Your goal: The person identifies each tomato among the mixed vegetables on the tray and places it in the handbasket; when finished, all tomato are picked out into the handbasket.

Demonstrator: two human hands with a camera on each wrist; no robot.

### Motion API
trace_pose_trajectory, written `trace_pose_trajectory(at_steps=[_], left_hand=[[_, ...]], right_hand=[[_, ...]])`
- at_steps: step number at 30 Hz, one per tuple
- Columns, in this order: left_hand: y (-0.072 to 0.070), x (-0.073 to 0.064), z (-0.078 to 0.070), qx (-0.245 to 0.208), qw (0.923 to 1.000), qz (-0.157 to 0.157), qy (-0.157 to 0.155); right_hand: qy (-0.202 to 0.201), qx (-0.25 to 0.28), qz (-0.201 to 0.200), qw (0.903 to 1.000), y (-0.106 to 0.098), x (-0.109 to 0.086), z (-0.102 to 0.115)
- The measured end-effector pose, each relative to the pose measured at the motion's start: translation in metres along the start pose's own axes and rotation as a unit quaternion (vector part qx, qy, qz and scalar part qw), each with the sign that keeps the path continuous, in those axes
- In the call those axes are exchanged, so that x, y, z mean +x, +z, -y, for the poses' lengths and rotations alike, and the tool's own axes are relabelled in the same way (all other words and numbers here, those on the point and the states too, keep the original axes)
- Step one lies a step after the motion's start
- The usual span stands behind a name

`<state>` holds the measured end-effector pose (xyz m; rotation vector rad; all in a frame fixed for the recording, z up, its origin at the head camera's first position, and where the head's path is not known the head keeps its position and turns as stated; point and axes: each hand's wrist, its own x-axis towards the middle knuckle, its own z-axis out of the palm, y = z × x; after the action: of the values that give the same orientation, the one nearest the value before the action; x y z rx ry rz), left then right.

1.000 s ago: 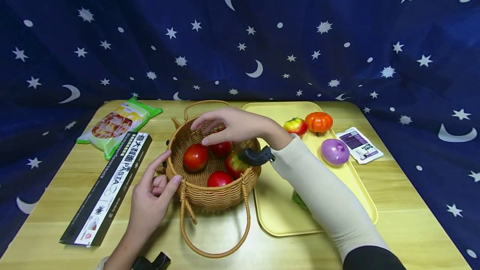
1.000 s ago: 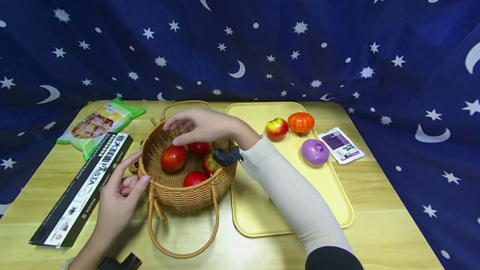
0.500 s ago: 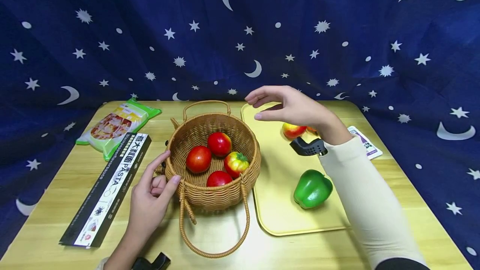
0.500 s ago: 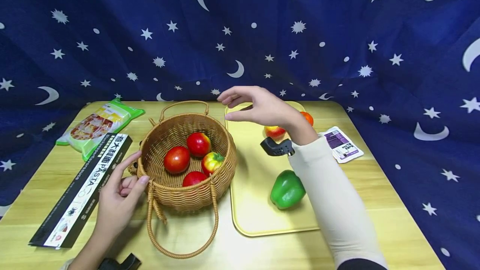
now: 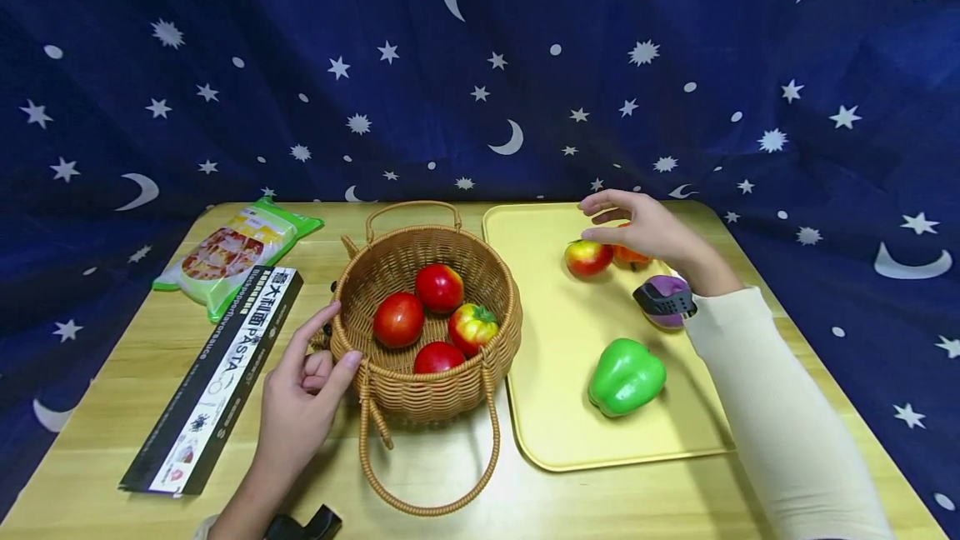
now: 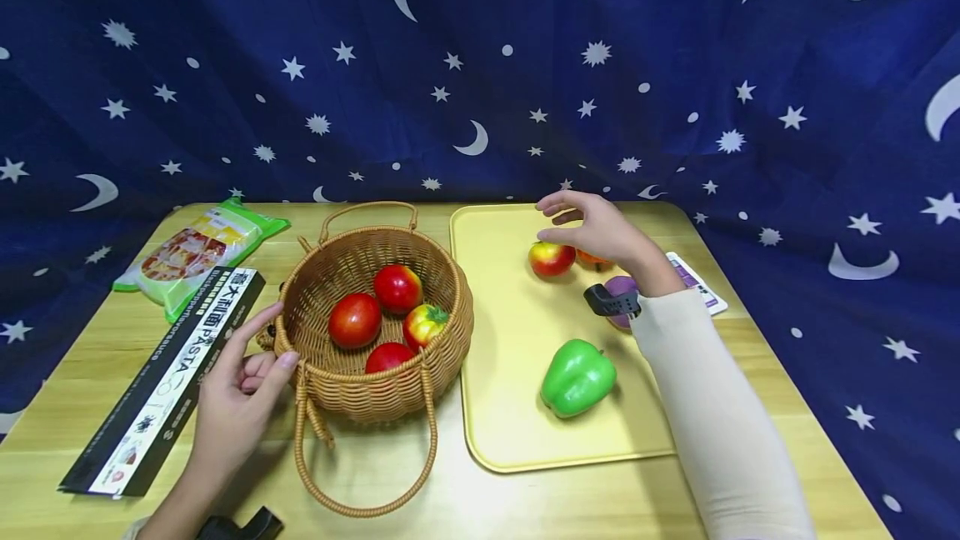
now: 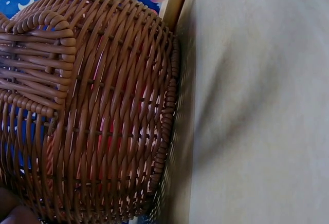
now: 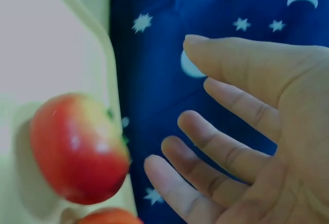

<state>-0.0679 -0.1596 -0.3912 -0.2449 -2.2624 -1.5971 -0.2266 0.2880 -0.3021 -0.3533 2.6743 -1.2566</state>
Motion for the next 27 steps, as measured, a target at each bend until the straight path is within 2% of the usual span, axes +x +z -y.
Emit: trace_pose_trajectory(at_steps=[8,18,23,27], left_hand=[[0.002,-0.001,0.0,-0.003,1.0,-0.005,-0.004],[0.002,0.0,-0.001,0.0,1.0,-0.007,0.0],[0.001,0.0,0.0,-0.002,1.0,-0.007,0.0],[0.001,0.0,0.0,-0.004,1.0,-0.002,0.003]], right_hand=[[0.049,0.017,-0.006,0.9986,0.0,-0.001,-0.03],[0.04,0.01,0.018,0.999,0.008,0.002,-0.049],[0.028,-0.021,0.021,0.9991,0.013,0.007,-0.051],[0.034,-0.041,0.024,0.9983,0.018,0.008,-0.052]])
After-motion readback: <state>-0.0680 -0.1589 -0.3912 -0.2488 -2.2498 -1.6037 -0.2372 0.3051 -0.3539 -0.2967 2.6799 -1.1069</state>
